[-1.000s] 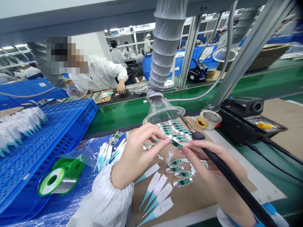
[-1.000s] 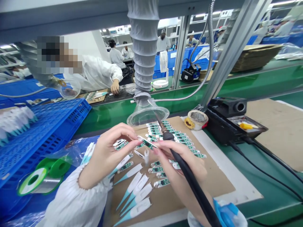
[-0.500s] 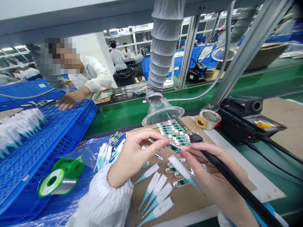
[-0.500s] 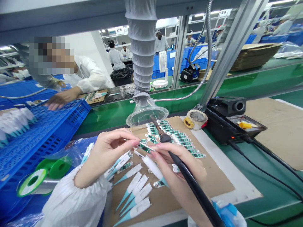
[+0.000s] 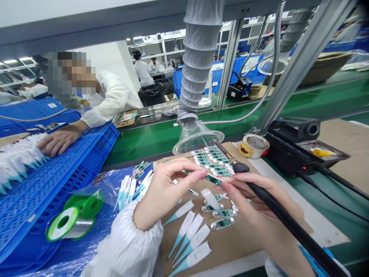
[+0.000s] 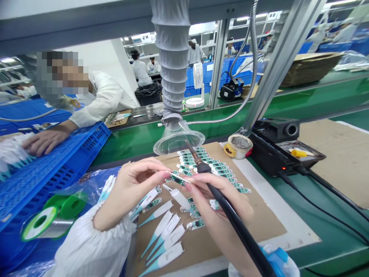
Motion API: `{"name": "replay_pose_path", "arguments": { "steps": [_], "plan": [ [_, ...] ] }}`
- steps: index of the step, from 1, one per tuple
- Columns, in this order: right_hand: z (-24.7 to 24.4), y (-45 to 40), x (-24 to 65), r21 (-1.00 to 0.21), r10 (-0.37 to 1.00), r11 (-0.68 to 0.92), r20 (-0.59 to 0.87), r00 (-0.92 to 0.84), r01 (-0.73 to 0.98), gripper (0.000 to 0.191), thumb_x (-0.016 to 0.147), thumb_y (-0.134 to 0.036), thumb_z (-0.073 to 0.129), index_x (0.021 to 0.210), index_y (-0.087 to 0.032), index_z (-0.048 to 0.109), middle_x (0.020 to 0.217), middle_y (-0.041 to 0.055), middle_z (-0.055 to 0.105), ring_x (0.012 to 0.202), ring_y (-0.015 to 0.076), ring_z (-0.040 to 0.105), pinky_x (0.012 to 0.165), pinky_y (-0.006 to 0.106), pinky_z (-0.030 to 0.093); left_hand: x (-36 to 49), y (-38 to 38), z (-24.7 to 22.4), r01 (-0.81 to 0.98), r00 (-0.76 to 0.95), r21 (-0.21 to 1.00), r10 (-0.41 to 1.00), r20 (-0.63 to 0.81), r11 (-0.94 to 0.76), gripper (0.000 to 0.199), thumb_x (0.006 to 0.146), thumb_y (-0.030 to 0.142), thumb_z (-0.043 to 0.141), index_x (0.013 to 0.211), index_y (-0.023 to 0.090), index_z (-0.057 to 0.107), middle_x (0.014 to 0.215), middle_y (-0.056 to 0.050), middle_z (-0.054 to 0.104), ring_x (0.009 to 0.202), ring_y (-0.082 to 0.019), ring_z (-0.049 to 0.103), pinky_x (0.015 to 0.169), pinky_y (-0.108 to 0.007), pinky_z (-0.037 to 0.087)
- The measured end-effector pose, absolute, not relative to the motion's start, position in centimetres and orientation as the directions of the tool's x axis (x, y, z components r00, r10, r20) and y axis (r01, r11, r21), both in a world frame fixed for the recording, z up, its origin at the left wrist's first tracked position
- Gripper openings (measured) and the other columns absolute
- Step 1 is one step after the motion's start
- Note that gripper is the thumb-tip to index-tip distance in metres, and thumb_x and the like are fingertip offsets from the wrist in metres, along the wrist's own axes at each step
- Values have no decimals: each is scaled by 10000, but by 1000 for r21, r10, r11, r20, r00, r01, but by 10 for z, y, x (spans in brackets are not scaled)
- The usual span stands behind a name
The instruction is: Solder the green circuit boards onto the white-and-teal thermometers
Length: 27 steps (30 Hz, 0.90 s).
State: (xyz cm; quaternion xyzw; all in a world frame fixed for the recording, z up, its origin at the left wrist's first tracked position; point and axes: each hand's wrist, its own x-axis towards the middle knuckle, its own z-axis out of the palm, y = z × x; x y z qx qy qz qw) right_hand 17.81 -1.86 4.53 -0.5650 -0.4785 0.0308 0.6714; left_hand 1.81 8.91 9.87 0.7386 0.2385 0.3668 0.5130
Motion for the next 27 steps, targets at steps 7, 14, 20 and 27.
{"name": "replay_pose_path", "arguments": {
  "steps": [7,14,20,27],
  "plan": [
    [50,-24,173,-812,566,379,583,583,443,245,807,-200,802,1011,-271,687,918,-5,766,737,177,765,682,236,665,25,73,97,-41,539,918,765,353,-395,151,953,195,663,1031,227,788,1021,-23,775,950,-129,709,837,-170,552],
    [45,-44,182,-812,683,439,580,445,385,271,870,-187,725,1102,-288,628,989,4,780,851,196,768,750,270,663,-13,30,120,7,464,893,792,396,-451,238,979,181,612,1049,345,771,871,43,739,591,-49,627,608,-124,540],
    [51,-51,171,-825,763,455,555,332,335,245,853,-211,738,1046,-317,630,949,-26,784,800,183,770,725,248,658,-11,-6,104,225,480,854,816,322,-469,321,943,138,640,1152,378,687,924,53,770,688,-93,684,596,-147,537],
    [51,-48,169,-811,780,459,563,271,363,268,832,-110,732,977,-324,665,884,-58,769,819,129,758,764,178,625,-3,-9,74,315,433,869,873,227,-382,242,955,188,640,1151,327,626,1058,23,736,609,-54,604,496,-110,474]
  ]
}}
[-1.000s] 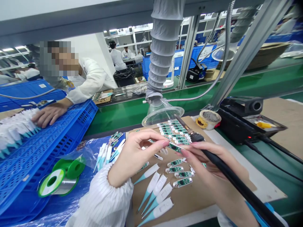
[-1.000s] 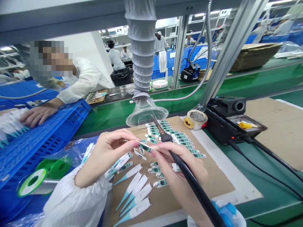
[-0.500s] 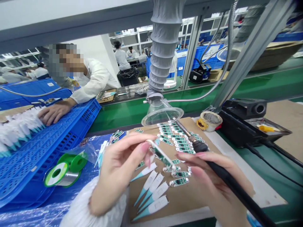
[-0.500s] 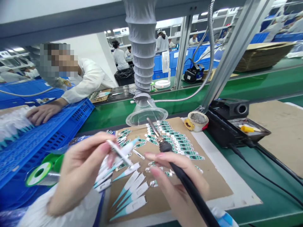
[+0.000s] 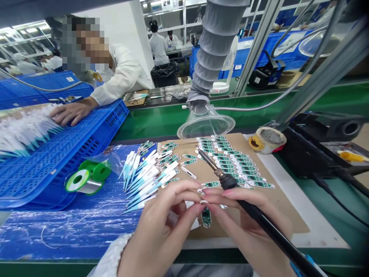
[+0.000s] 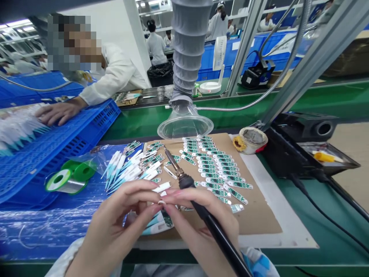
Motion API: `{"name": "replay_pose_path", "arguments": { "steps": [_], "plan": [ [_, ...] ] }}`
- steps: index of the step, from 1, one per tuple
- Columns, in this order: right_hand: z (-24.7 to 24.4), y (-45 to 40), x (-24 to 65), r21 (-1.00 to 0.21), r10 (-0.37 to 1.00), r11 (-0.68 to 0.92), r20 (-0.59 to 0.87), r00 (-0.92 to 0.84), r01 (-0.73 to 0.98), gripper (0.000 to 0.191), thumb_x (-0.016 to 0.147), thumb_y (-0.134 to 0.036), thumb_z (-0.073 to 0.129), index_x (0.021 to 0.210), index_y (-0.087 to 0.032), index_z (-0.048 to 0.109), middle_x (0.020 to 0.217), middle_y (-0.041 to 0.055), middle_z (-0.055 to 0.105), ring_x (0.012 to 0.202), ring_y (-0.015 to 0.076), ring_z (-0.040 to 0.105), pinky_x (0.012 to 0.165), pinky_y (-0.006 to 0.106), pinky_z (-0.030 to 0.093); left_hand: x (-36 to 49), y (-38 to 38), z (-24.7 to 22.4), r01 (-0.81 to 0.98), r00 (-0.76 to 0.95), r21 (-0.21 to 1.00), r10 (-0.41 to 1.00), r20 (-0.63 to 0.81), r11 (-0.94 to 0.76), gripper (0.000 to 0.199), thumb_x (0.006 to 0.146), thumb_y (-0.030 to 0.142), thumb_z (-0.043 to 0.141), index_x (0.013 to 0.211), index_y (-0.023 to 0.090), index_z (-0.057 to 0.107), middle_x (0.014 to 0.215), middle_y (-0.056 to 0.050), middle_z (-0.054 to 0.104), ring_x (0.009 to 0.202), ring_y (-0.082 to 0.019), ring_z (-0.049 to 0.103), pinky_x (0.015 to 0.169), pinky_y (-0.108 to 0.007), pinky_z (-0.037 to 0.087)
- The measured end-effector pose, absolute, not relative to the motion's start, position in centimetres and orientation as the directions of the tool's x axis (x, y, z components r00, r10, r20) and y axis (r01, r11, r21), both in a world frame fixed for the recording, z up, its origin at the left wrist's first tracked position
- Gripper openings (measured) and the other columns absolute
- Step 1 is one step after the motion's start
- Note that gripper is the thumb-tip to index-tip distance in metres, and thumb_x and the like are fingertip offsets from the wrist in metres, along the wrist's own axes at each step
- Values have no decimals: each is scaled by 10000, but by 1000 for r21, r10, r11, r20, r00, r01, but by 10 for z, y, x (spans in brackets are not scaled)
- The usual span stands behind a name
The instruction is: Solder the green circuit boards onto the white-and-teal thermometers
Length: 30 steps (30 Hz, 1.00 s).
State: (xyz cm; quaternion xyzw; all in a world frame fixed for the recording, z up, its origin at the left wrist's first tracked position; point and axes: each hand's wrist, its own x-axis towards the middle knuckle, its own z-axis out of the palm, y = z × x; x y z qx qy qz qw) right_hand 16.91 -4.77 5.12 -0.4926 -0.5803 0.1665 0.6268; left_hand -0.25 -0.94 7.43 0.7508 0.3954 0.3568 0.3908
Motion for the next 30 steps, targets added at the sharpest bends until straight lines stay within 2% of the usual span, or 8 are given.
{"name": "replay_pose_path", "arguments": {
  "steps": [3,9,15,20,22,25,27,30],
  "plan": [
    [44,-45,172,-824,790,467,552,268,319,311,810,-94,750,1008,-315,659,895,-44,774,830,155,762,764,218,636,2,-8,69,316,384,893,903,190,-322,135,946,218,653,1064,285,657,1049,5,714,612,-52,590,508,-123,467],
    [32,-43,175,-854,816,430,506,280,292,347,805,-110,762,1043,-330,638,891,-28,781,821,219,770,782,346,655,7,-10,60,295,450,934,891,52,-203,160,974,314,604,1011,215,723,646,12,621,524,-96,488,468,-197,384],
    [28,-47,174,-923,877,332,378,297,196,345,824,-138,761,1060,-336,606,910,-28,775,855,224,765,816,387,643,13,-11,59,211,425,970,905,16,-117,189,962,317,610,932,194,751,585,11,594,488,-87,426,444,-200,322],
    [20,-51,186,-951,879,257,304,367,172,239,965,-280,624,1200,-325,612,891,-19,768,892,199,746,897,395,580,11,-7,54,84,358,996,931,-65,37,246,958,369,612,813,175,656,704,-44,713,487,-76,429,427,-188,302],
    [17,-49,195,-955,863,294,286,416,47,252,1013,-385,534,1244,-324,616,690,-40,701,717,180,706,783,378,573,10,-5,52,36,330,998,941,-66,58,252,952,375,623,796,176,622,690,-37,718,433,-57,356,388,-185,244],
    [15,-43,205,-926,826,344,220,518,-156,323,993,-527,507,1059,-294,722,507,-47,508,495,136,513,508,281,449,9,-4,48,2,315,997,946,-79,83,258,945,380,630,783,181,600,667,-30,714,402,-48,316,364,-187,206],
    [15,-39,207,-922,807,313,131,575,-229,314,953,-515,571,884,-270,755,478,-39,447,467,119,445,460,257,385,10,-4,47,-10,310,995,947,-88,96,262,940,386,637,781,183,596,660,-29,713,403,-48,324,365,-185,213],
    [17,-37,204,-925,824,234,25,566,-300,233,880,-434,656,762,-260,756,463,-34,431,444,108,420,439,239,363,10,-6,47,-27,307,993,946,-103,117,264,937,398,644,787,186,596,664,-27,715,403,-45,331,366,-182,210]
  ]
}}
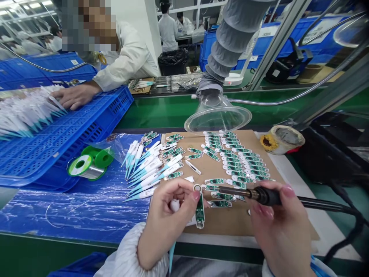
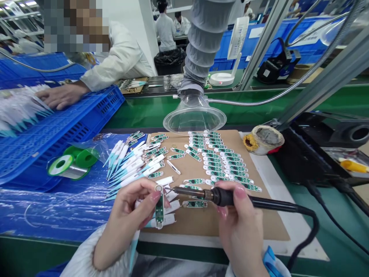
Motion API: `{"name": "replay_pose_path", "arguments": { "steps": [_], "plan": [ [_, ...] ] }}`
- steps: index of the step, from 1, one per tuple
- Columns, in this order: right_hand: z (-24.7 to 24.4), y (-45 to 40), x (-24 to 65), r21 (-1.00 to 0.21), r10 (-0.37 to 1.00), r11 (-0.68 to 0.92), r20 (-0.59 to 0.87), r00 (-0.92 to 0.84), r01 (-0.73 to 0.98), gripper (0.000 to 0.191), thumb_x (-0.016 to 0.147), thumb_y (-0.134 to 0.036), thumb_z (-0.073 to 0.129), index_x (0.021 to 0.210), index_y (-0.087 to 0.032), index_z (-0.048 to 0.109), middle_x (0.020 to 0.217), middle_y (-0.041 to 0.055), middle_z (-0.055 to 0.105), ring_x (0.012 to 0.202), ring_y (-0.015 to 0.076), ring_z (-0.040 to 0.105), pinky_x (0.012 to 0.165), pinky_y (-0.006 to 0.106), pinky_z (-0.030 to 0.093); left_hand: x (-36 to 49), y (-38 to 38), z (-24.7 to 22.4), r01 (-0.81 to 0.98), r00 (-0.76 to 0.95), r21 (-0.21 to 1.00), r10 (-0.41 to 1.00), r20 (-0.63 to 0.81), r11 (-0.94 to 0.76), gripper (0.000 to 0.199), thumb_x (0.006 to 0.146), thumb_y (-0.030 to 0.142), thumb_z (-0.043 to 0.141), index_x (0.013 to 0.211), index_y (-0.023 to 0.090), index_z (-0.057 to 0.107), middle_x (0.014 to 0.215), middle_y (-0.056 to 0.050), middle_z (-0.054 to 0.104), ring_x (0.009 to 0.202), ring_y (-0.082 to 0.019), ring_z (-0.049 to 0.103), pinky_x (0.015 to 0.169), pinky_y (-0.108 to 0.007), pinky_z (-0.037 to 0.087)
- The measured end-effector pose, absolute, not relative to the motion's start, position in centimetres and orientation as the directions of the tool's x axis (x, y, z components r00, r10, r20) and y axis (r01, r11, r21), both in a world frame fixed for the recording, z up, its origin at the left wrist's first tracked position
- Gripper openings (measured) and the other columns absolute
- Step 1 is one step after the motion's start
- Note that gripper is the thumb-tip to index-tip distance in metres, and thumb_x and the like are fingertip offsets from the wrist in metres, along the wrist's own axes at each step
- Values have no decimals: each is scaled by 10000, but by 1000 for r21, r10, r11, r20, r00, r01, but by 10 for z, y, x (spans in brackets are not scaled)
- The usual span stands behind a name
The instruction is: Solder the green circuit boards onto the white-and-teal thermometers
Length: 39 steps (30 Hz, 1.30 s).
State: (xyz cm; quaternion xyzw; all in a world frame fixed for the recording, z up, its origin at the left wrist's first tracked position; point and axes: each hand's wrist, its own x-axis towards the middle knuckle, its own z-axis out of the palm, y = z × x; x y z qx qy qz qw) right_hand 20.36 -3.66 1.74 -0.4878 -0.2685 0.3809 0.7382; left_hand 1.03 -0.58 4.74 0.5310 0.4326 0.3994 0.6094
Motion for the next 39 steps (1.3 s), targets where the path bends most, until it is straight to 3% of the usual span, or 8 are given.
{"name": "replay_pose_path", "arguments": {
  "steps": [5,17,22,24,29,34,39],
  "plan": [
    [17,-35,196,-929,830,207,1,558,-307,218,836,-418,689,717,-249,760,446,-30,418,421,102,395,397,223,307,11,-8,49,-68,317,986,941,-123,151,272,924,410,658,778,192,585,647,-22,706,396,-46,366,361,-174,223],
    [11,-33,199,-929,849,200,7,528,-310,220,799,-440,726,686,-251,738,429,-43,360,418,109,381,392,223,301,14,-10,53,-108,334,980,935,-120,165,259,917,383,667,764,193,579,625,-26,708,397,-49,367,360,-157,256],
    [11,-30,199,-933,863,215,42,503,-290,251,798,-451,719,657,-245,688,512,-24,465,447,115,417,395,235,314,13,-11,53,-112,352,976,926,-137,187,251,924,385,657,778,196,581,632,-28,706,397,-56,367,369,-164,290],
    [13,-29,200,-929,864,208,28,502,-306,243,811,-429,695,657,-243,671,516,-28,451,446,109,388,402,234,307,13,-12,53,-92,350,983,929,-119,161,251,924,380,652,770,193,588,622,-28,699,404,-60,386,377,-168,303],
    [22,-29,212,-903,867,223,12,498,-367,234,866,-368,594,668,-252,642,442,-49,243,469,131,321,420,232,294,13,-11,53,-9,350,992,930,-111,122,261,913,389,640,747,192,595,613,-36,683,426,-75,383,384,-183,283],
    [22,-25,221,-939,858,226,66,509,-260,218,800,-402,657,642,-255,682,425,-42,270,471,130,332,434,255,313,12,-9,52,124,346,991,933,-94,53,197,894,321,625,742,195,629,596,-4,576,511,-103,439,449,-200,336],
    [17,-24,220,-949,873,187,41,486,-255,248,793,-449,691,643,-252,709,433,-38,291,471,138,378,410,260,300,14,-9,51,178,326,984,943,-69,11,160,846,283,626,709,201,643,578,8,507,483,-102,368,405,-212,280]
  ]
}}
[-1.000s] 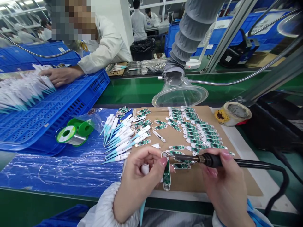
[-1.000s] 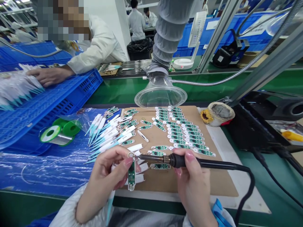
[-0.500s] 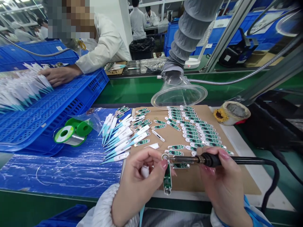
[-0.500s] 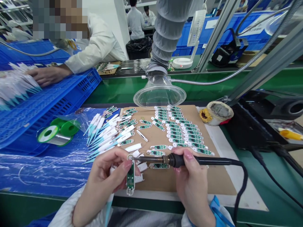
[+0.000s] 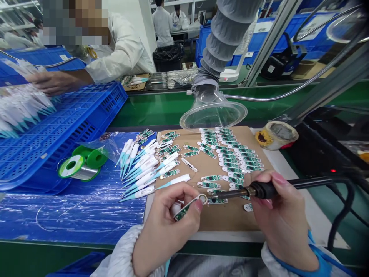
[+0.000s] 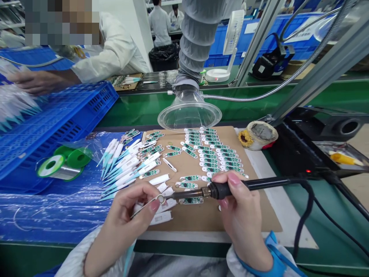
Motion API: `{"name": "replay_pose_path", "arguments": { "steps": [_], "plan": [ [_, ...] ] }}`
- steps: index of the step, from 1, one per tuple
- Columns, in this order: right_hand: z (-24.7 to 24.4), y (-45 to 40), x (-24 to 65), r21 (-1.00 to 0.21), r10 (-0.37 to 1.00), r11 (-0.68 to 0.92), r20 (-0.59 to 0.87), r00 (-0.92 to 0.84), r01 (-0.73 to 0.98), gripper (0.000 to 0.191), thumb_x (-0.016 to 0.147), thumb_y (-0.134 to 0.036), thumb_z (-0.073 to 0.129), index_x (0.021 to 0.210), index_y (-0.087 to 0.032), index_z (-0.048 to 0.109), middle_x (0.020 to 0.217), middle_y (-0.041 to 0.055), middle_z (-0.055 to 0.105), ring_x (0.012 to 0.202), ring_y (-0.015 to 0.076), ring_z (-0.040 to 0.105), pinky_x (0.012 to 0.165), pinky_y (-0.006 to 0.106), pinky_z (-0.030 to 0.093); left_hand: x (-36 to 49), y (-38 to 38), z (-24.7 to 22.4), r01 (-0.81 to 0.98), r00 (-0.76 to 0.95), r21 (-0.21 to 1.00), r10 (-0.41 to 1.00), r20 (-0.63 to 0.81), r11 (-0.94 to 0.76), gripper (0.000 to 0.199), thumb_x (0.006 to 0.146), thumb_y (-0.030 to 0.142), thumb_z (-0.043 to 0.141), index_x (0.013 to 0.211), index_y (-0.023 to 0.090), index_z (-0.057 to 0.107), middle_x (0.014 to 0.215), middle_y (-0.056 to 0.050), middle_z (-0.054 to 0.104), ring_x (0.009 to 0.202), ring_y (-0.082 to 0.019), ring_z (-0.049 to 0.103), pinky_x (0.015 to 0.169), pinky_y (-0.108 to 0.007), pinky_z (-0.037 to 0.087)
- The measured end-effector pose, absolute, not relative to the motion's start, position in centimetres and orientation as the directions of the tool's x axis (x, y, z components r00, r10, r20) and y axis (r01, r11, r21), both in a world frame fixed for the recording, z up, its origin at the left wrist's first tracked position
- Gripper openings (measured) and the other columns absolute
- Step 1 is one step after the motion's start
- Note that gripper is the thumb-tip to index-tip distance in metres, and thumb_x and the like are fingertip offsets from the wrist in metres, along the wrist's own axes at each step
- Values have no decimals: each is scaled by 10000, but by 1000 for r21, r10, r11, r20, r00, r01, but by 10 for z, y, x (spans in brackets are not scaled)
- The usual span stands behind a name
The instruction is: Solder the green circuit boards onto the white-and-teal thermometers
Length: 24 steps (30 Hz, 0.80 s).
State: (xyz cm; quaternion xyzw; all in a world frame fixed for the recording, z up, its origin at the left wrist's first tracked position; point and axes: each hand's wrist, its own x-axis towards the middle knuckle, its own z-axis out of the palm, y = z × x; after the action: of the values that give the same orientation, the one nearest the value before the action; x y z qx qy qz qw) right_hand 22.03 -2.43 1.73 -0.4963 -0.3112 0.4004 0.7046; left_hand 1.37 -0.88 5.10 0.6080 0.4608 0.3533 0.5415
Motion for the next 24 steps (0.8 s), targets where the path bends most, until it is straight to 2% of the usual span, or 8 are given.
{"name": "replay_pose_path", "arguments": {
  "steps": [11,18,20,22,23,24],
  "plan": [
    [15,-24,218,-951,888,148,6,460,-273,261,774,-482,722,634,-261,728,392,-34,282,483,146,373,401,251,293,14,-14,53,175,311,984,946,-91,37,138,817,248,620,699,192,664,547,20,512,457,-91,362,395,-206,283],
    [17,-23,219,-923,896,150,-25,443,-355,256,763,-455,723,624,-242,686,413,-44,265,492,138,359,424,245,286,12,-13,48,182,387,983,919,-78,7,139,865,232,625,751,189,693,579,15,545,489,-88,402,432,-197,315],
    [21,-24,220,-901,881,198,-9,473,-385,314,826,-518,682,667,-247,673,406,-64,209,459,121,305,433,236,291,14,-12,48,116,327,992,945,2,-43,113,835,204,653,736,185,703,608,10,538,534,-91,436,472,-195,346],
    [24,-26,221,-870,863,271,30,504,-412,362,891,-603,617,796,-264,697,383,-96,158,402,94,206,424,222,289,16,-11,51,57,290,993,953,84,-105,91,817,176,681,753,191,745,648,6,526,580,-92,464,513,-194,380],
    [25,-28,222,-860,859,298,52,509,-414,363,911,-621,591,885,-277,706,366,-107,177,375,85,190,414,214,296,17,-10,52,43,293,991,950,106,-123,94,821,175,695,773,203,770,656,5,522,592,-93,472,524,-194,390],
    [25,-31,221,-862,858,315,80,507,-397,336,925,-606,589,966,-293,702,354,-109,253,349,79,235,410,209,330,17,-9,53,39,298,991,949,107,-125,99,834,188,707,795,220,792,657,3,529,592,-91,473,520,-191,389]
  ]
}}
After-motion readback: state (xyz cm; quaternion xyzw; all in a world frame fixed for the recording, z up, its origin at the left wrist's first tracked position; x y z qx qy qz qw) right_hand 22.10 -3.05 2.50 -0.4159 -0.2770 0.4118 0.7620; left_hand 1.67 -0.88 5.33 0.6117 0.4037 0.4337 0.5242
